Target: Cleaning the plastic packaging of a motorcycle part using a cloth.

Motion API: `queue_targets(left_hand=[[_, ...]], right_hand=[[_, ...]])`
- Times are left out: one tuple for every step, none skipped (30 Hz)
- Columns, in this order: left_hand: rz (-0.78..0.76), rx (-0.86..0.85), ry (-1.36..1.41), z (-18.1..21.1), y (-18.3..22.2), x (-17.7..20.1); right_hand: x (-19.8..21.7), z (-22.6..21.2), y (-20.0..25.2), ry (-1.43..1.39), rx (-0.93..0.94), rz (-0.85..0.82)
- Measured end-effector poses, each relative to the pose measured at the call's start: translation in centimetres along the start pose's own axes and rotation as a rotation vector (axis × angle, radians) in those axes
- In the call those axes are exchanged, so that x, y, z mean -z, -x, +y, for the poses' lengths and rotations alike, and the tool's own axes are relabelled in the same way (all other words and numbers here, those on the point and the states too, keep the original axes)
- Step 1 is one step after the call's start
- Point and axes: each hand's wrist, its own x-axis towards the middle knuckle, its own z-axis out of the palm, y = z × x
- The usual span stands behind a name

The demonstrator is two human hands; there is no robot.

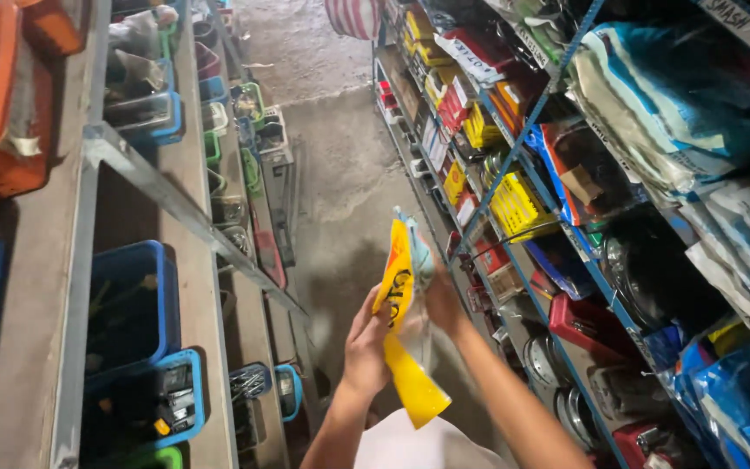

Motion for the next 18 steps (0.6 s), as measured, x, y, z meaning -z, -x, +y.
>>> queue_targets(left_hand=[[0.015,-0.008,-0.065,0.5,-0.2,0.4],[0.033,-0.018,-0.131,0.9,-0.2,0.9],[0.036,-0.013,-0.133,0.7,-0.3,2.0],[0.043,-0.008,-0.088,0.5,-0.6,3.0],[0.050,-0.003,-0.042,0.3,-0.8,4.0],[0.052,0.003,-0.042,0.4,-0.7,4.3],[0.103,-0.015,-0.140,0.5,-0.6,4.6],[0.153,-0.036,-0.237,0.6,-0.6,4.8],[0.154,-0.033,-0.236,-0.7,-0.8,7.3],[0.127,-0.110,-0.223,-2.0,-1.3,9.7],[0.100,-0.187,-0.209,-3.3,-1.8,12.1],[0.107,-0.179,-0.208,-2.9,-1.2,12.3],[0.103,-0.158,-0.194,-2.6,-0.6,12.6],[0.096,-0.142,-0.178,-2.3,-0.3,12.7],[0.099,-0.139,-0.176,0.8,0.5,7.1],[0.101,-0.314,-0.685,3.4,2.9,1.5],[0.098,-0.481,-1.197,5.5,6.7,-3.9],[0.103,-0.483,-1.195,5.7,7.7,-4.2]], right_hand=[[0.8,1.5,-0.3,-0.020,-0.027,0.007],[1.4,3.0,-0.4,-0.043,-0.055,0.012],[1.7,2.3,-0.4,-0.044,-0.060,0.015],[2.2,1.6,-0.8,-0.089,-0.009,0.021],[2.6,0.9,-1.0,-0.134,0.042,0.028],[3.1,0.5,-1.0,-0.133,0.037,0.031],[3.6,0.2,-1.0,0.053,0.073,0.079],[4.2,-0.2,-1.1,0.240,0.111,0.124],[4.5,-0.8,-0.6,0.241,0.109,0.124],[4.9,-1.5,-0.3,0.314,0.095,0.155],[5.3,-2.1,0.1,0.386,0.082,0.186],[5.9,-2.7,0.6,0.388,0.072,0.184],[6.4,-3.4,1.1,0.479,0.068,0.210],[7.0,-4.0,1.3,0.571,0.071,0.234],[7.5,-4.5,1.9,0.573,0.067,0.231],[8.0,-5.0,2.5,0.625,0.087,0.254],[8.5,-5.6,3.1,0.677,0.108,0.277],[8.9,-6.1,3.9,0.677,0.110,0.272]])
